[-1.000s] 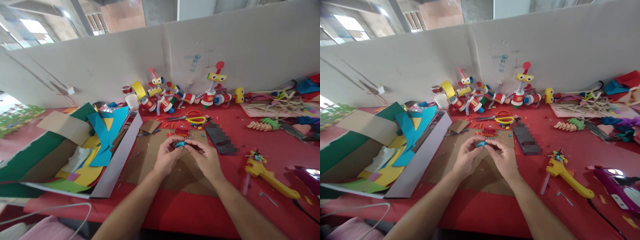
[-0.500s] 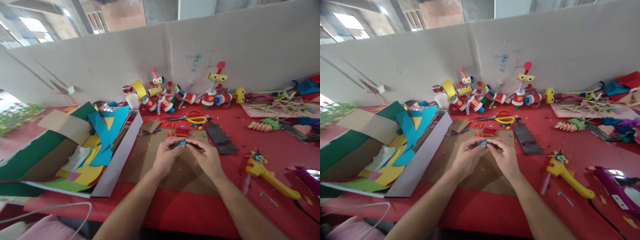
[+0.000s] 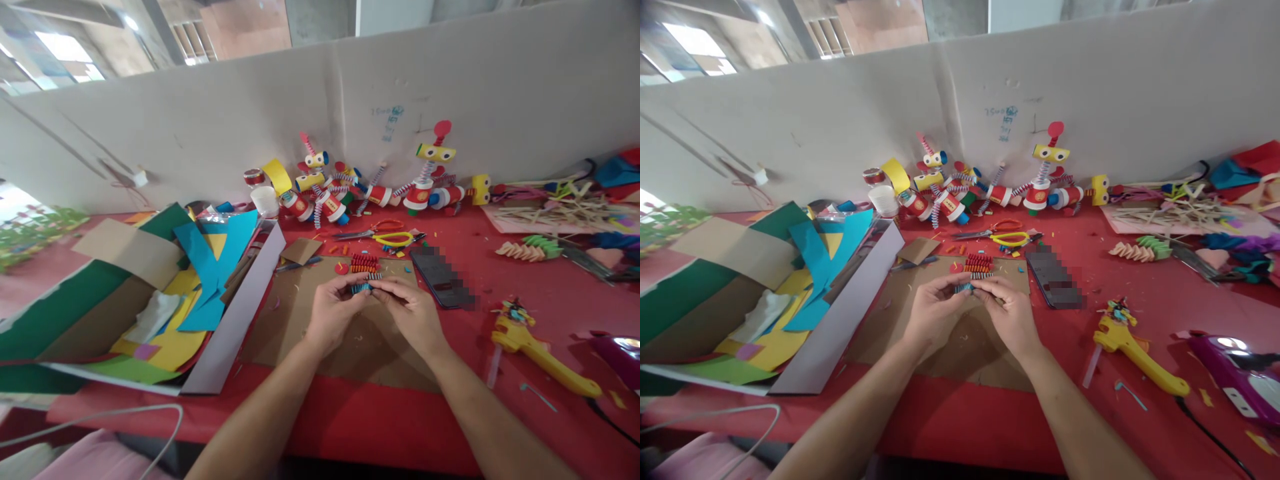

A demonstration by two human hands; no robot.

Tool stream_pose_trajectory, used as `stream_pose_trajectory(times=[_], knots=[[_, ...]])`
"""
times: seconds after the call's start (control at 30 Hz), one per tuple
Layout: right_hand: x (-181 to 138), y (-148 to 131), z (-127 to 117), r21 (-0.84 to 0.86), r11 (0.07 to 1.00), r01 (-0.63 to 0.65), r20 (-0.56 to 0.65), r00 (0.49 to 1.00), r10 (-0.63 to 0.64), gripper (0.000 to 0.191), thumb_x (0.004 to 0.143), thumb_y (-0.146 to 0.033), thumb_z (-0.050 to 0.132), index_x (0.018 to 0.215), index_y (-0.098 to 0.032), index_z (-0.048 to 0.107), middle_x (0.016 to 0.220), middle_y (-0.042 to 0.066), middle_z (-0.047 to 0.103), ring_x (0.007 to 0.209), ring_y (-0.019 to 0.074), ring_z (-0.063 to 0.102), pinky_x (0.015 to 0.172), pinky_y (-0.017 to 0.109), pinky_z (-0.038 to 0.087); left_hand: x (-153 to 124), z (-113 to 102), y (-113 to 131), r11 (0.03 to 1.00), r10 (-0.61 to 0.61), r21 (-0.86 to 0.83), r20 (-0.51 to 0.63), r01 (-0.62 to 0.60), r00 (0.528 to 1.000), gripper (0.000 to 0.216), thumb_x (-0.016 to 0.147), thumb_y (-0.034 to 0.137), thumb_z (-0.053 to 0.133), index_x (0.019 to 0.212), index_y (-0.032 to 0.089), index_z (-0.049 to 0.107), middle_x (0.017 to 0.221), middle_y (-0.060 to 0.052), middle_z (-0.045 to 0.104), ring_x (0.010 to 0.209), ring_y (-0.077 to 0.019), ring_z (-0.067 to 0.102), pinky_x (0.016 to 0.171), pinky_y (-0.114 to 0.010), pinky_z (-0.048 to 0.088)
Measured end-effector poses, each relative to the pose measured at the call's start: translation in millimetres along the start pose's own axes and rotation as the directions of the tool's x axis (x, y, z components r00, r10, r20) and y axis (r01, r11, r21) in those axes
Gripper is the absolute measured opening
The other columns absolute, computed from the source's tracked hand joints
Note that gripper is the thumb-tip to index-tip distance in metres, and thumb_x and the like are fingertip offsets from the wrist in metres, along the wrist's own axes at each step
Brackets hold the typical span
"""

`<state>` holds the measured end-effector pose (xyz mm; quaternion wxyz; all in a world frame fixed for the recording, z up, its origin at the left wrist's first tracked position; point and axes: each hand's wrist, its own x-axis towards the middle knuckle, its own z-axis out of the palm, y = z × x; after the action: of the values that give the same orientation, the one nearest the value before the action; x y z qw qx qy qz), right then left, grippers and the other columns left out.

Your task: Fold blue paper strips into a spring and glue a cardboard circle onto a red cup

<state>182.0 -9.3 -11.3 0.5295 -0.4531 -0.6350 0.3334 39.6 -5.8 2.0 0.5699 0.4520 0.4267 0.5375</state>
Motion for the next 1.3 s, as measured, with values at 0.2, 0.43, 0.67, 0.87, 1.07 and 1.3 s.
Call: stream_pose_trajectory(times=[0.2,0.43,0.67,0.87,1.07,1.3], knots=[[-1,-1,0,0.011,0.999,-0.038,-0.010,0.999,0.038,0.017,0.082,-0.029,0.059,0.093,-0.025,0.071,0.097,0.004,0.069,0.090,0.0196,0.064,0.081,0.034,0.051,0,-2,1,0.998,-0.043,-0.037,0.012,0.044,0.999,0.032,0.064,0.019,0.073,0.096,0.018,0.070,0.091,-0.006,0.070,0.077,-0.0123,0.062,0.071,-0.023,0.047],[-1,-6,0,0.097,0.975,-0.202,-0.025,0.978,0.205,0.019,0.080,-0.031,0.060,0.091,-0.020,0.069,0.089,0.004,0.072,0.081,0.0183,0.066,0.076,0.031,0.052,2,-1,0,0.989,-0.074,-0.129,0.037,0.078,0.997,0.034,0.063,0.018,0.074,0.096,0.016,0.069,0.085,-0.006,0.070,0.075,-0.0129,0.063,0.074,-0.027,0.048],[1,-5,1,0.227,0.923,-0.310,0.007,0.948,0.317,0.020,0.078,-0.033,0.061,0.089,-0.018,0.068,0.085,0.004,0.072,0.078,0.0179,0.066,0.076,0.031,0.051,4,-3,1,0.972,-0.120,-0.191,0.081,0.134,0.989,0.034,0.063,0.016,0.073,0.097,0.014,0.067,0.084,-0.006,0.070,0.075,-0.0129,0.064,0.076,-0.027,0.047],[-2,-3,1,0.039,0.993,-0.112,0.003,0.994,0.111,0.021,0.077,-0.025,0.061,0.096,-0.020,0.067,0.093,0.004,0.070,0.079,0.0164,0.064,0.075,0.030,0.051,5,-3,3,0.972,-0.148,-0.176,0.052,0.155,0.988,0.033,0.064,0.016,0.073,0.096,0.014,0.066,0.082,-0.006,0.069,0.075,-0.0124,0.063,0.075,-0.026,0.047],[-4,-2,1,-0.198,0.980,0.020,-0.067,0.997,-0.034,0.016,0.077,-0.021,0.059,0.089,-0.021,0.069,0.086,0.003,0.071,0.071,0.0146,0.063,0.070,0.028,0.049,3,-1,-2,0.993,-0.114,-0.039,0.031,0.116,0.993,0.035,0.064,0.017,0.072,0.098,0.015,0.066,0.086,-0.007,0.069,0.076,-0.0131,0.063,0.071,-0.025,0.047],[1,4,1,0.186,0.906,-0.381,-0.026,0.920,0.392,0.019,0.072,-0.031,0.064,0.085,-0.018,0.069,0.075,0.003,0.069,0.065,0.0144,0.059,0.063,0.027,0.046,4,-3,-3,0.984,-0.138,-0.104,0.086,0.147,0.987,0.034,0.065,0.015,0.070,0.099,0.013,0.064,0.088,-0.009,0.069,0.078,-0.0150,0.063,0.077,-0.029,0.047]])
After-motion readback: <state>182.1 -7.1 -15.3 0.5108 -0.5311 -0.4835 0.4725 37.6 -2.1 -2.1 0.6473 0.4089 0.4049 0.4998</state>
